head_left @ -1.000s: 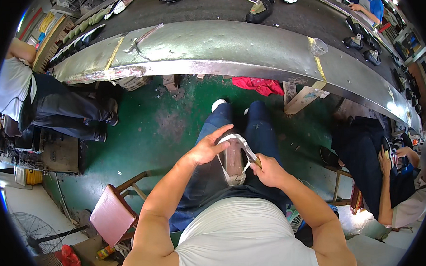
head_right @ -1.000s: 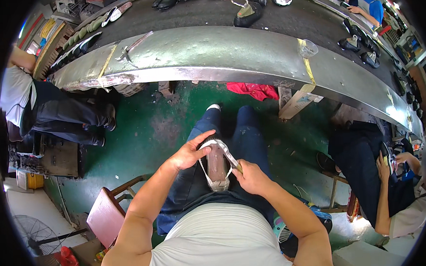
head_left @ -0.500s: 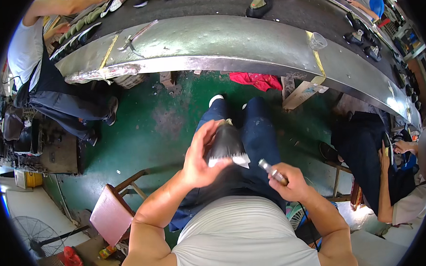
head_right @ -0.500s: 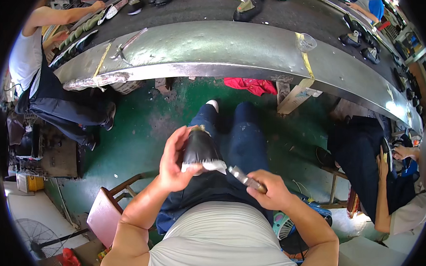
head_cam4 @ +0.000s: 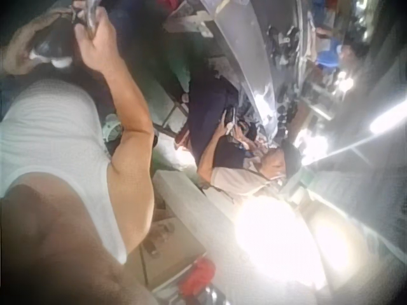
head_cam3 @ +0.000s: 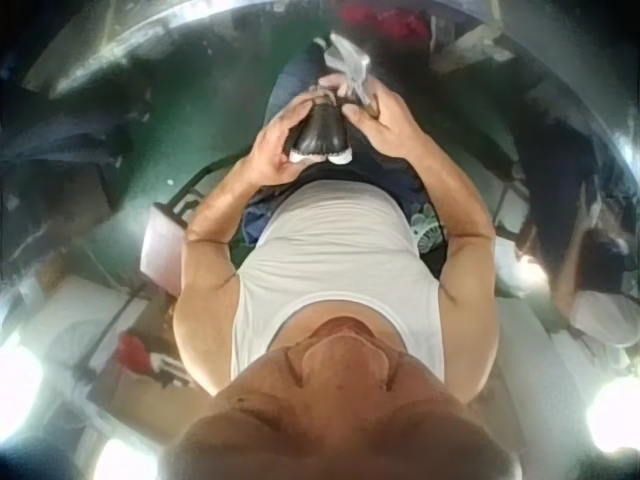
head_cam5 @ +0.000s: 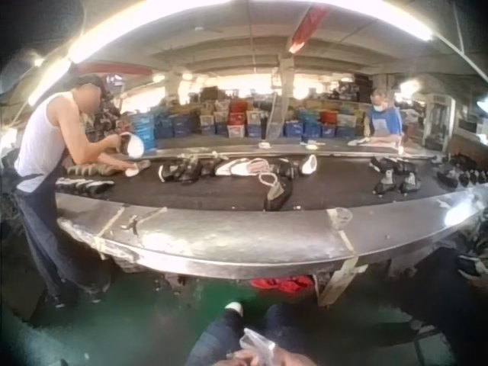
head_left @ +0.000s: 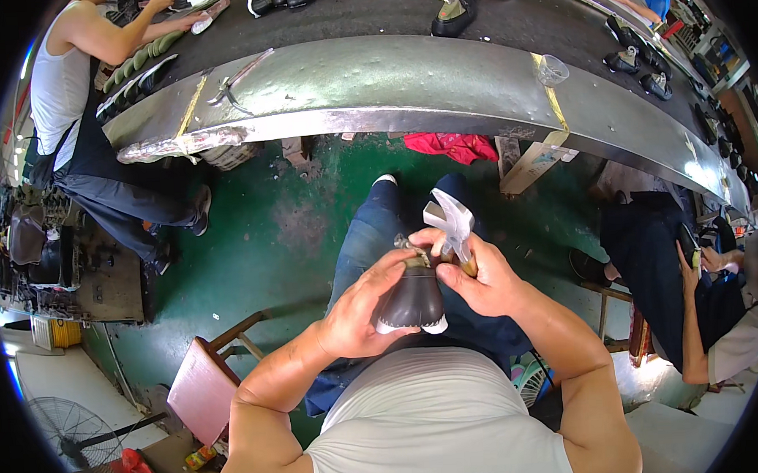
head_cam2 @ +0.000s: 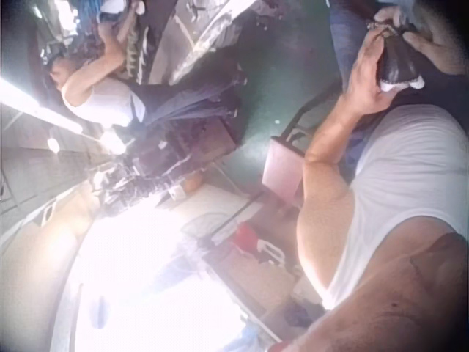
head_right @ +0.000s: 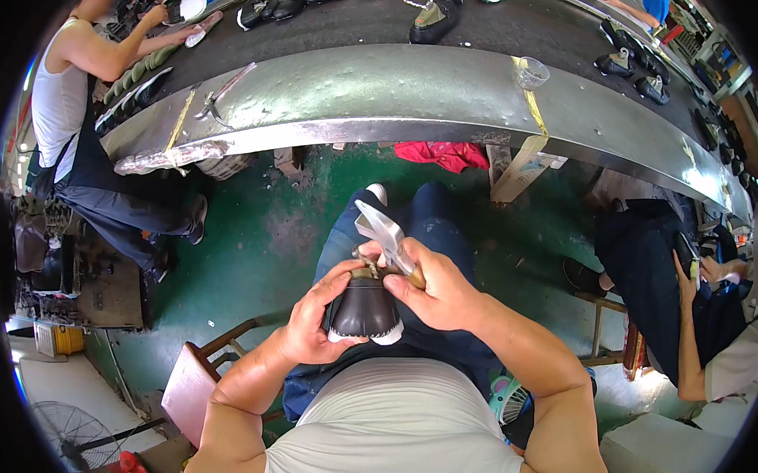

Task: Manually pulling and stretching the upper of a shoe over a last and securing it using pliers and hammering.

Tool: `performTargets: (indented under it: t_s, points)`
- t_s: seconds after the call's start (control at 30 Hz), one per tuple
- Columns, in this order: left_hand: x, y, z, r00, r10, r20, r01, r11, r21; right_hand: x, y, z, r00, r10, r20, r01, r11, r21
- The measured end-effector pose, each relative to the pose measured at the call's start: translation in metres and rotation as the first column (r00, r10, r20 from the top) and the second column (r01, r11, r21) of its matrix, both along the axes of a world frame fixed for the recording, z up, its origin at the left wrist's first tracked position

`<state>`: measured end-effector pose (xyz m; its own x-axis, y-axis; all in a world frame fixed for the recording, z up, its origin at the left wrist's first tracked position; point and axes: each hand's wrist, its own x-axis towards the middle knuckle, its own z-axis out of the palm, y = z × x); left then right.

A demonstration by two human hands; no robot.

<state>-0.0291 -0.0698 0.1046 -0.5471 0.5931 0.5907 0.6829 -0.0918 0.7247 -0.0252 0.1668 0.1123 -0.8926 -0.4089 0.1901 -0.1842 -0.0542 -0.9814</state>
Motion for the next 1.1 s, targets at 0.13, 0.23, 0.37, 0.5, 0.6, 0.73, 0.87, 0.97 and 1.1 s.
performTargets:
  t_s: [0.13, 0.23, 0.37, 0.5, 0.6, 0.73, 0.87, 0.97, 1.1]
  points:
    - [0.006, 0.004, -0.013, 0.987, -0.104, 0.12, 0.097, 0.994, 0.058, -0.003, 0.007, -0.005, 0.998, 0.038, 0.042, -0.048, 0.962, 0.271]
    - [0.02, -0.001, -0.028, 0.951, -0.03, 0.308, 0.028, 1.0, 0.011, -0.003, 0.007, -0.032, 0.998, -0.061, -0.03, 0.067, 0.922, 0.381]
    - [0.012, 0.005, -0.025, 0.869, -0.001, 0.494, -0.019, 0.999, 0.035, -0.026, 0.002, -0.083, 0.699, -0.412, 0.585, 0.428, 0.896, 0.12]
    - [-0.024, 0.032, -0.052, 0.577, 0.277, 0.769, -0.106, 0.958, -0.265, 0.002, 0.01, -0.079, 0.546, -0.333, 0.769, 0.343, 0.926, 0.158]
    - [-0.024, 0.034, -0.137, 0.668, 0.345, 0.659, 0.058, 0.859, -0.508, 0.019, 0.015, -0.097, 0.58, -0.385, 0.718, 0.312, 0.919, 0.24]
    - [-0.012, 0.044, -0.121, 0.56, 0.485, 0.672, 0.044, 0.792, -0.609, 0.023, 0.023, -0.109, 0.706, -0.502, 0.5, 0.273, 0.844, 0.462]
    - [-0.01, 0.029, -0.117, 0.422, 0.326, 0.846, 0.154, 0.894, -0.421, 0.02, 0.036, -0.103, 0.804, -0.462, 0.373, 0.138, 0.756, 0.64]
    - [-0.022, 0.028, -0.103, 0.309, 0.242, 0.92, 0.251, 0.912, -0.325, 0.022, 0.044, -0.095, 0.842, -0.41, 0.35, 0.093, 0.75, 0.655]
    - [-0.017, 0.025, -0.111, 0.111, 0.005, 0.994, 0.278, 0.96, -0.036, 0.055, 0.065, -0.095, 0.895, -0.413, 0.167, 0.19, 0.693, 0.696]
